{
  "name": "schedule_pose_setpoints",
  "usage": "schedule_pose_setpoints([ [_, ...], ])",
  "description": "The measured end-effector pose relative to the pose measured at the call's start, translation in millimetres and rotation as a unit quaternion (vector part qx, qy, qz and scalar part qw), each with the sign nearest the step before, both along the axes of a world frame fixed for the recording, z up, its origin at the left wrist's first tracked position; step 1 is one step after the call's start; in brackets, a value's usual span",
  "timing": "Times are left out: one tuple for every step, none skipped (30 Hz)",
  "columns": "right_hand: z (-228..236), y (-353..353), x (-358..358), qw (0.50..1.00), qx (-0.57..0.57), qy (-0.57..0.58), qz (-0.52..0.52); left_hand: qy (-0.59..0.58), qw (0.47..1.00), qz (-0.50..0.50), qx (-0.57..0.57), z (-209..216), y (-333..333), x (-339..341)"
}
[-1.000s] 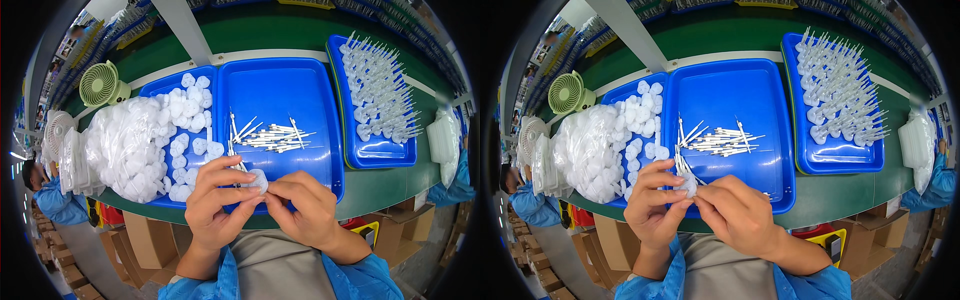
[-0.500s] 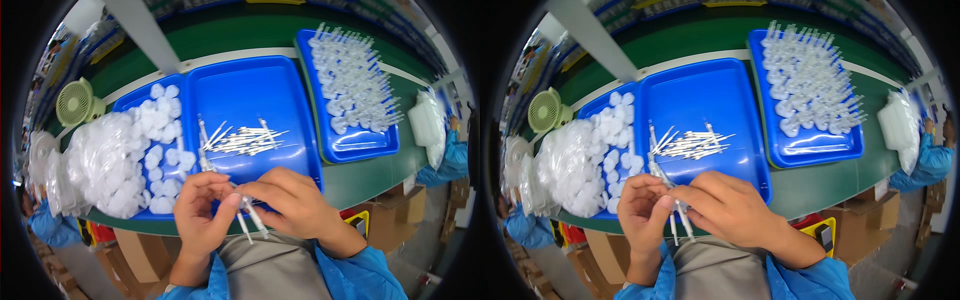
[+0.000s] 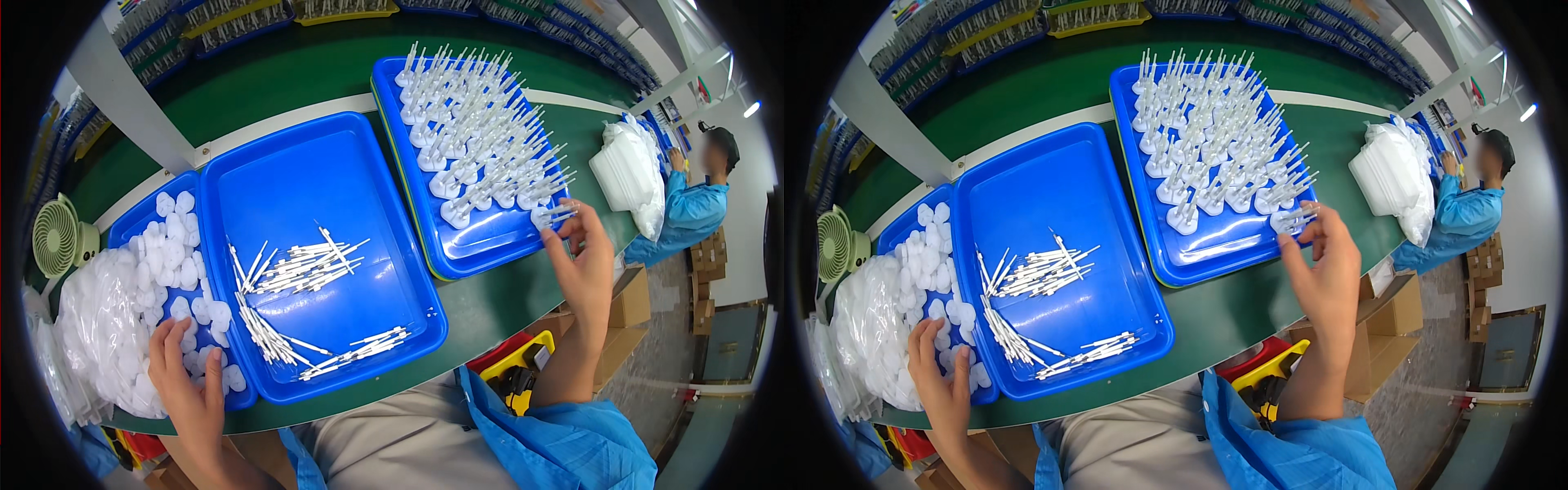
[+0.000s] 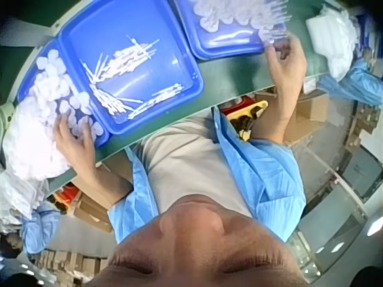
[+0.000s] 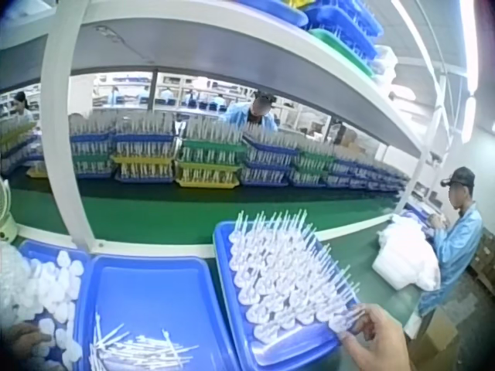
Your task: The person assembles components by picking up plastic bases and inserting white needle shafts into them by hand, then placing the assembled parts onto a tray.
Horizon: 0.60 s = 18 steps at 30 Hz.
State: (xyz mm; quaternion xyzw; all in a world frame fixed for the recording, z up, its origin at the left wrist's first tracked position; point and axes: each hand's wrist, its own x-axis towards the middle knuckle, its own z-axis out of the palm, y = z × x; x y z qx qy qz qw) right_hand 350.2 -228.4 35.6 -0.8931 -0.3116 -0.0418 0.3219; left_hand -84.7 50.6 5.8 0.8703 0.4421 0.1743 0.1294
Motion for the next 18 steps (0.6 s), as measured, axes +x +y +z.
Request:
schedule_pose_setpoints([
  [2,1,-1,0.999,0.043,-0.007,-0.013,-0.004,1.0,-0.014,-0.025,4,1,0],
  [5,2,-3,0.996,0.086,-0.012,-0.026,0.0,1.0,-0.011,-0.023,5,0,2],
  [8,4,-6,0.996,0.089,-0.006,-0.025,-0.042,0.998,0.01,-0.037,3,-4,8],
  [10,9,-12,0.99,0.136,-0.008,-0.037,-0.083,0.995,0.034,-0.049,0,-6,11],
  [13,14,-18,0.982,0.184,-0.007,-0.049,-0.075,0.995,0.038,-0.044,-2,-5,13],
  [13,20,-26,0.977,0.211,-0.016,-0.019,-0.08,0.996,0.008,-0.04,-4,-2,16],
  [14,27,-38,0.976,0.218,0.001,-0.017,-0.08,0.996,-0.019,-0.036,-5,2,15],
  [16,35,-50,0.98,0.174,-0.024,0.098,-0.104,0.994,-0.022,-0.038,-8,1,19],
  [15,43,-61,0.968,0.13,-0.052,0.21,-0.111,0.993,-0.015,-0.032,-11,0,26],
  [14,55,-74,0.952,0.118,0.0,0.281,-0.125,0.991,-0.011,-0.038,-10,-2,32],
  [12,68,-88,0.929,0.105,0.05,0.351,-0.141,0.989,-0.009,-0.044,-9,-3,34],
  [4,78,-98,0.927,0.115,0.058,0.353,-0.154,0.987,-0.012,-0.052,-10,-3,34],
  [-4,86,-108,0.915,0.071,0.063,0.392,-0.17,0.983,-0.016,-0.061,-11,-3,35],
  [-9,92,-116,0.9,0.027,0.066,0.43,-0.159,0.986,-0.038,0.016,-11,-3,37],
  [-10,96,-123,0.899,0.032,0.07,0.431,-0.153,0.987,-0.038,0.018,-9,-6,40],
  [-11,100,-128,0.902,-0.014,0.054,0.429,-0.212,0.977,-0.025,0.0,-7,-9,44],
  [-11,102,-131,0.903,-0.062,0.037,0.424,-0.272,0.962,-0.012,-0.019,-6,-10,45],
  [-9,103,-130,0.901,-0.06,0.039,0.427,-0.297,0.954,-0.016,-0.04,-5,-12,41],
])
